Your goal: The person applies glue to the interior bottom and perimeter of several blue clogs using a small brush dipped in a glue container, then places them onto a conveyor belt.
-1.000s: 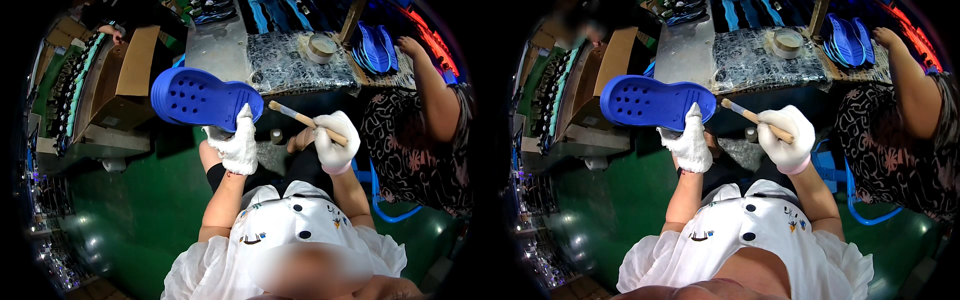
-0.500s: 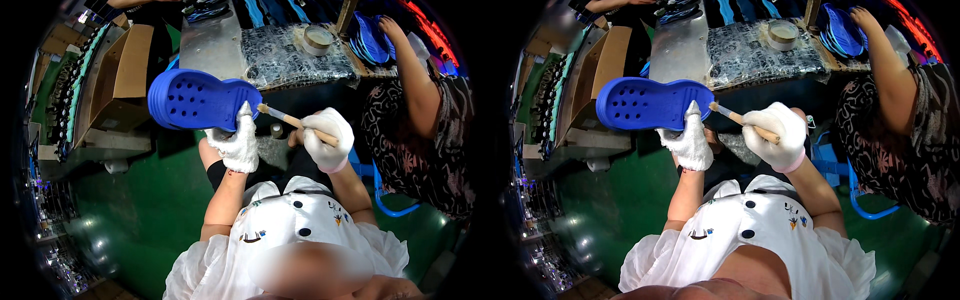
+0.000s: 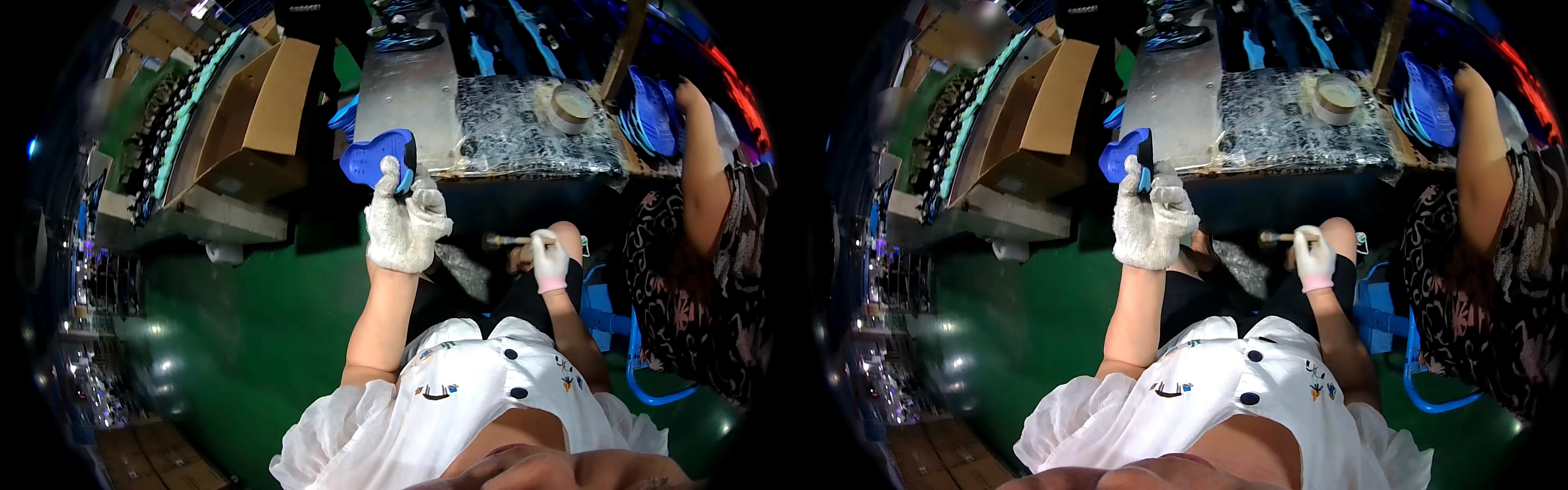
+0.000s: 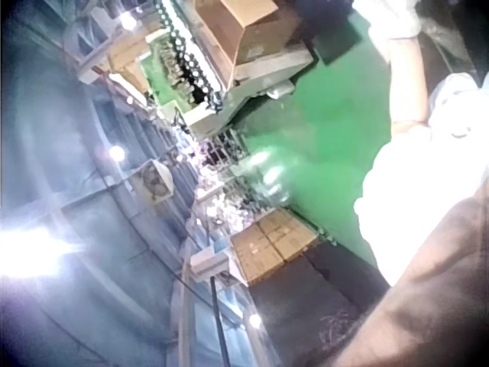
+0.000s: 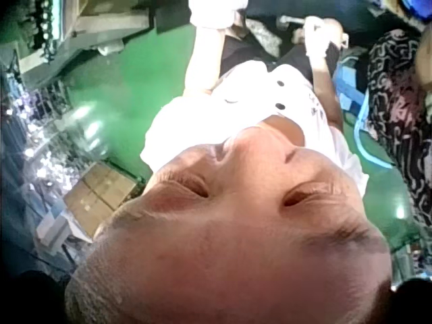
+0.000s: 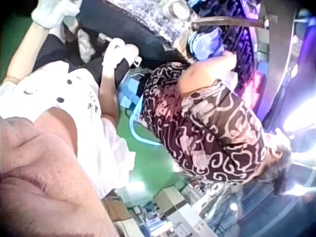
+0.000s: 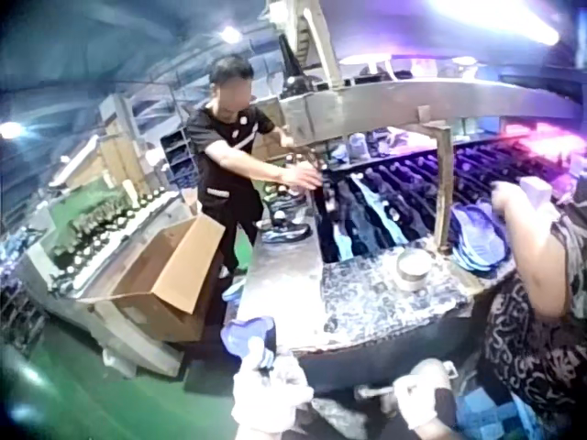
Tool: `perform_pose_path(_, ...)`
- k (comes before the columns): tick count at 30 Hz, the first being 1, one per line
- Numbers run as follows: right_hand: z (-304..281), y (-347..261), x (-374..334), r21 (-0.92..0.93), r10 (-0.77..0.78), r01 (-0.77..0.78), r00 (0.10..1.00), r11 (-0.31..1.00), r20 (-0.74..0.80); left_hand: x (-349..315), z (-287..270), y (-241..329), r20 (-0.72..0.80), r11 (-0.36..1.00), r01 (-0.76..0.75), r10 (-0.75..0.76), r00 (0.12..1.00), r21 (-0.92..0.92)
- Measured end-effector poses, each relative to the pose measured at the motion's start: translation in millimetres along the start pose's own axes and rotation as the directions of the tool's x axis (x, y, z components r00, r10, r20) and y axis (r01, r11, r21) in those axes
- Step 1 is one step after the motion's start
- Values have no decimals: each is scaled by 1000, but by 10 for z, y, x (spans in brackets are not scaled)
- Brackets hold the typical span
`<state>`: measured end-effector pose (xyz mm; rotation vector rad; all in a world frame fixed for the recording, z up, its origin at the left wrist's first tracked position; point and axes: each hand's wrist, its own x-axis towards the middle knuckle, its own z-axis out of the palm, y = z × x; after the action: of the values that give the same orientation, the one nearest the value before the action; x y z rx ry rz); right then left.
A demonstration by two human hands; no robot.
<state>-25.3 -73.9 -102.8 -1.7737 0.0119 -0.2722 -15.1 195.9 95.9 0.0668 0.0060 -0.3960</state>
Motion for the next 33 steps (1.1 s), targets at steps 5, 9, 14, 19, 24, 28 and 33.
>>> perform_pose_path(5,90,594,108,-204,278,-267,960,942,28,207,182,-415,-295,805,13,202,934,594)
perform_pose_path(9,18,18,143,-306,311,-271,946,913,90,557,361,-1004,-368,278,310,189,910,909)
perform_pose_path(14,-1,272,176,-354,250,-179,953,918,168,1354,445,-1556,-486,-127,469,-181,855,874)
perform_pose_path(19,48,490,133,-294,155,-152,988,944,-12,2477,494,-2004,-191,0,195,-203,960,981)
perform_pose_path(24,-34,117,196,-134,319,-313,947,940,27,3081,524,-2066,-156,122,183,-200,967,976)
perform_pose_path(28,-74,208,226,-134,326,-322,945,937,8,2830,518,-1994,-55,-39,49,-186,981,998)
perform_pose_path(33,-7,195,247,-278,310,-288,950,916,39,2116,416,-1283,178,-57,-173,84,980,983)
